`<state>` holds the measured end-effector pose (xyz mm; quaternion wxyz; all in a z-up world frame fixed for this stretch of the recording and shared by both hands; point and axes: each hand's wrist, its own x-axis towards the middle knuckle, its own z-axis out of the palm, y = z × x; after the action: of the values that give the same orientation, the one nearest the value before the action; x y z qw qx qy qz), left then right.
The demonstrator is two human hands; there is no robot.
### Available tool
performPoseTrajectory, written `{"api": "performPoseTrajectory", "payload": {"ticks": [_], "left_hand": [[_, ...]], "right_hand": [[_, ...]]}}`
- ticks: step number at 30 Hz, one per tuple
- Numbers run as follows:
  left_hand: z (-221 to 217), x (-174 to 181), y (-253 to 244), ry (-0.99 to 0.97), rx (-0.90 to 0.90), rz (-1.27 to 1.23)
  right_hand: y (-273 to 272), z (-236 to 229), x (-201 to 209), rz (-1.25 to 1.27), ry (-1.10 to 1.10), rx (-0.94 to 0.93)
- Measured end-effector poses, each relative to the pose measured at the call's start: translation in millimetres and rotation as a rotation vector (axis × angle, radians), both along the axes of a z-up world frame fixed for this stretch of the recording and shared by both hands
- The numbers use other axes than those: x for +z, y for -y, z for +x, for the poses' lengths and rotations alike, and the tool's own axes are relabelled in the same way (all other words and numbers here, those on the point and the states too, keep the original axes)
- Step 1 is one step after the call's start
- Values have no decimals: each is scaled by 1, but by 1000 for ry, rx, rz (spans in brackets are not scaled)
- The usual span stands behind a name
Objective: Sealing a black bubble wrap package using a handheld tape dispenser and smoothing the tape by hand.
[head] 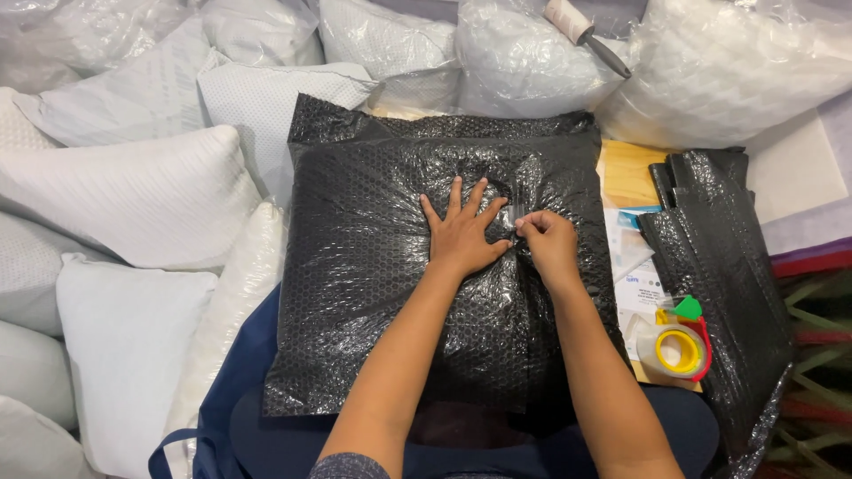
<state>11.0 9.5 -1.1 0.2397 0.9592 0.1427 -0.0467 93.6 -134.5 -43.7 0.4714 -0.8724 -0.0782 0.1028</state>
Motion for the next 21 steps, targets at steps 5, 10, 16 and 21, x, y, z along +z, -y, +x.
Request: {"api": "performPoseTrajectory", "payload": {"ticks": [5,10,16,21], "left_hand": [[0,0,0,-5,-1,4],[0,1,0,-6,2,-2],[0,-2,0,20,4,-18],[-2,1,0,7,-1,-3]], "right_hand": [[-3,2,-2,-95,-8,-21],[-8,-5,6,-148,-35,-53],[-12,-10,14,-244,-25,-120],[-17,-10,16,-353,41,-120]]}}
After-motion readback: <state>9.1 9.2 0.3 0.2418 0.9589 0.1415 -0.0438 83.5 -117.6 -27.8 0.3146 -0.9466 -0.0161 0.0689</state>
